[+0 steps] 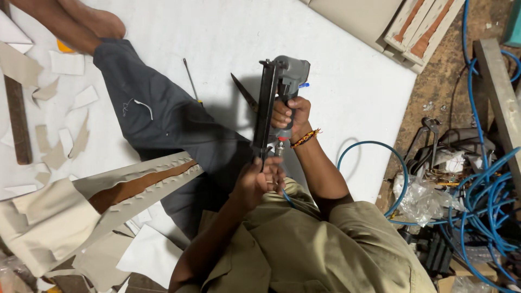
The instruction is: The person sits on the workshop floor and wraps beige fabric around a long wooden strip, using a pneumatic nail gun to fasten the fabric along the strip. They fold and press fabric pieces by hand, trim excess material with scissors, and press the covered strip together.
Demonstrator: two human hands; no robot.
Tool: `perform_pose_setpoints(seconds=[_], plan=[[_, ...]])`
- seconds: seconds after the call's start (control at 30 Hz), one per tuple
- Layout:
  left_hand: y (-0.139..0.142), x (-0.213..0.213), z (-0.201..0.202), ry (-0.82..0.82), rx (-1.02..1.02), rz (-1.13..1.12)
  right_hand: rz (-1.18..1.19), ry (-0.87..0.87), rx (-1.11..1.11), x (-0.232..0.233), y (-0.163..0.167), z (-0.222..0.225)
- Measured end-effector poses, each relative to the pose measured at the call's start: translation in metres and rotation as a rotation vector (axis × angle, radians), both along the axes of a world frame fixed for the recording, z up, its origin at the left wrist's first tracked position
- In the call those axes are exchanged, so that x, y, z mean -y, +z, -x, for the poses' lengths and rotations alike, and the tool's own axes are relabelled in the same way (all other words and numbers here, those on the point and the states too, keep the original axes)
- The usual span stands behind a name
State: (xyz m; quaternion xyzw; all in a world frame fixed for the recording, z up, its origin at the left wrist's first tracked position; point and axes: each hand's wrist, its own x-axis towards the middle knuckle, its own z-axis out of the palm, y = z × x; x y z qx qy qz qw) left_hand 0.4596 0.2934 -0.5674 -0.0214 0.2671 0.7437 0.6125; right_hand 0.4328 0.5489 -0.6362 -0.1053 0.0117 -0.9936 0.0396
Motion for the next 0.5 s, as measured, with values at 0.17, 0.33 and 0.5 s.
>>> perform_pose_setpoints(seconds=[0.17,0.33,0.5], plan=[[-0.012,-0.007,-0.004,0.101,0.114,-0.112,-0.069,0.004,-0.008,0.005,-0.001,0.001],[-0.006,-0.011,-0.021,0.151,0.02,-0.146,0.095,0.077,-0.149,0.022,0.027,0.015],[0.005,-0.009,-0.023,0.096,-0.144,-0.193,0.245,0.134,-0.158,0.032,0.047,0.025]])
